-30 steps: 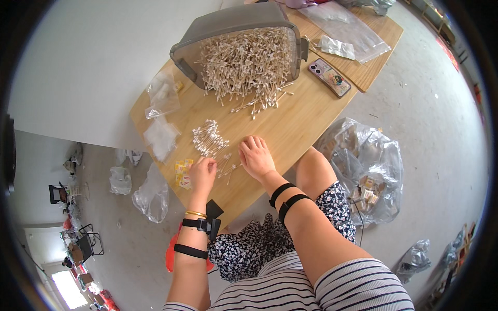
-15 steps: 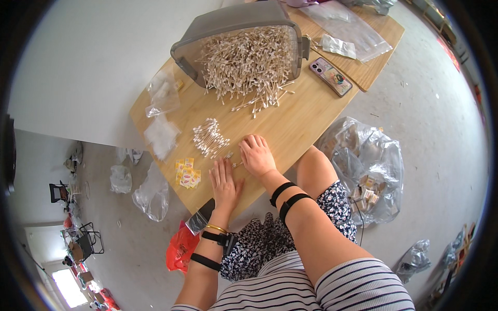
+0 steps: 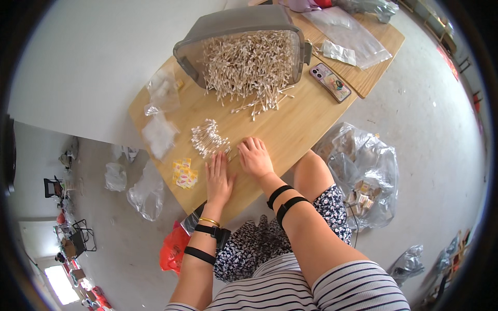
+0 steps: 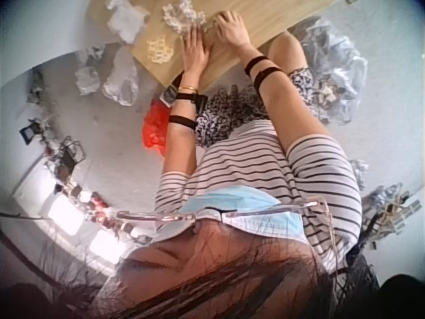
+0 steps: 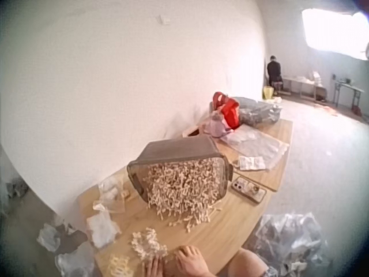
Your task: The person is seen organizing a large quantity of cotton swabs from a container into neat rows on a table.
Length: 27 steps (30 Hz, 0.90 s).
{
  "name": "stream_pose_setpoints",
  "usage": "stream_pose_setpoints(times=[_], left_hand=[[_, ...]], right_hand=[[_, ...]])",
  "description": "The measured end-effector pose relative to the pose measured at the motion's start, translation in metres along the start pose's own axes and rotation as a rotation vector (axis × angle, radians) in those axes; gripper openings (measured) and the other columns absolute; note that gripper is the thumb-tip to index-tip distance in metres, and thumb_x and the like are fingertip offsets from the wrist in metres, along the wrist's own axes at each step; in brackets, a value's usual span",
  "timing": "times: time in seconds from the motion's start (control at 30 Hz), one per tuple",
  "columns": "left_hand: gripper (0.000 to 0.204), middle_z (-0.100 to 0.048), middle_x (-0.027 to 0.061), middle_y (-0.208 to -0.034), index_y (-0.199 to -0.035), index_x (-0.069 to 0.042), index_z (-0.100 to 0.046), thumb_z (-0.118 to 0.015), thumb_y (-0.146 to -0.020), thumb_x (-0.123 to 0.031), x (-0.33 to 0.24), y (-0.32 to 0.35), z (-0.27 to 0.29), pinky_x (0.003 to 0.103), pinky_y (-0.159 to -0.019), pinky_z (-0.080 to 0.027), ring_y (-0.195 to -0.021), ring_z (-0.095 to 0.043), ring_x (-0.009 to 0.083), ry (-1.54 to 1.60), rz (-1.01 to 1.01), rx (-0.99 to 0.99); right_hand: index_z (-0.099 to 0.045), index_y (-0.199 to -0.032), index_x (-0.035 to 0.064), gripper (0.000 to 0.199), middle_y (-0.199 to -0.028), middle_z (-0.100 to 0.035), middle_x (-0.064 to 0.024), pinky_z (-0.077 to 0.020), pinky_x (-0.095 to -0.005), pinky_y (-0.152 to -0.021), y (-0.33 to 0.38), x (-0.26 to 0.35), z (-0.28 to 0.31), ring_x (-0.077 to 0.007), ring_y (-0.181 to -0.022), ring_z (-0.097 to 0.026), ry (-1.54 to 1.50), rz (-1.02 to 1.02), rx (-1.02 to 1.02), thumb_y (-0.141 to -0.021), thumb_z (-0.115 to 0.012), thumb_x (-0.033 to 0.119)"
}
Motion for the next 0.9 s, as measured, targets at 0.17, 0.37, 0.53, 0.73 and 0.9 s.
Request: stream_pose_setpoints(times=[0.17, 0.37, 0.53, 0.73, 0.9], left_hand=[[0.082, -0.023, 0.0135, -0.166, -0.158, -0.001, -0.023, -0.061, -0.096, -0.037, 0.003, 0.008, 0.001, 0.053, -0.125, -0.015, -0.155, -0.017, 0.0346, 0.103, -0.033, 0.005], [0.087, -0.019, 0.0247, -0.164, -0.157, 0.004, -0.019, -0.068, -0.091, -0.024, 0.006, 0.009, 0.013, 0.051, -0.125, -0.019, -0.153, -0.017, 0.0425, 0.286, 0.014, -0.146], [0.087, -0.019, 0.0241, -0.164, -0.157, 0.005, -0.018, -0.067, -0.09, -0.022, 0.008, 0.002, 0.008, 0.053, -0.125, -0.018, -0.153, -0.015, 0.042, 0.324, 0.018, -0.142], [0.088, -0.016, 0.0221, -0.166, -0.158, 0.004, -0.017, -0.066, -0.092, -0.029, 0.007, -0.019, 0.019, 0.055, -0.125, -0.011, -0.154, -0.013, 0.0393, 0.038, 0.127, -0.098], [0.086, -0.019, 0.0198, -0.166, -0.157, 0.005, -0.021, -0.055, -0.097, -0.047, 0.02, -0.029, 0.013, 0.053, -0.126, -0.012, -0.155, -0.015, 0.0352, -0.071, 0.177, -0.072]], right_hand=[[-0.064, -0.104, 0.0067, 0.018, -0.114, -0.058, -0.0123, -0.0432, -0.0441, -0.102, -0.001, -0.001, 0.003, -0.0342, -0.113, -0.053, -0.071, -0.013, 0.03, -0.088, -0.064, 0.013], [-0.065, -0.098, 0.0093, 0.018, -0.108, -0.058, -0.0116, -0.0417, -0.0474, -0.102, -0.005, 0.002, -0.01, -0.0357, -0.114, -0.051, -0.064, 0.015, 0.108, -0.081, -0.071, 0.013], [-0.066, -0.098, 0.01, 0.017, -0.106, -0.058, -0.0112, -0.0414, -0.0475, -0.102, -0.01, 0.015, -0.021, -0.0357, -0.111, -0.052, -0.072, 0.018, 0.119, -0.082, -0.07, 0.013], [-0.065, -0.108, 0.0094, 0.023, -0.115, -0.058, -0.0112, -0.0413, -0.0466, -0.104, -0.018, -0.007, -0.011, -0.0342, -0.113, -0.053, -0.083, -0.06, 0.068, -0.085, -0.066, 0.01], [-0.061, -0.119, 0.0081, 0.031, -0.125, -0.057, -0.0118, -0.0376, -0.0466, -0.112, -0.014, 0.008, -0.011, -0.0341, -0.124, -0.05, 0.0, 0.066, 0.033, -0.089, -0.061, 0.012]])
Point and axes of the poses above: each hand's wrist, its own y-axis away from the middle knuckle, its own z-axis out of the back of the hand, x = y × z, the point moved 9 cm from there along -y, towards the middle knuckle
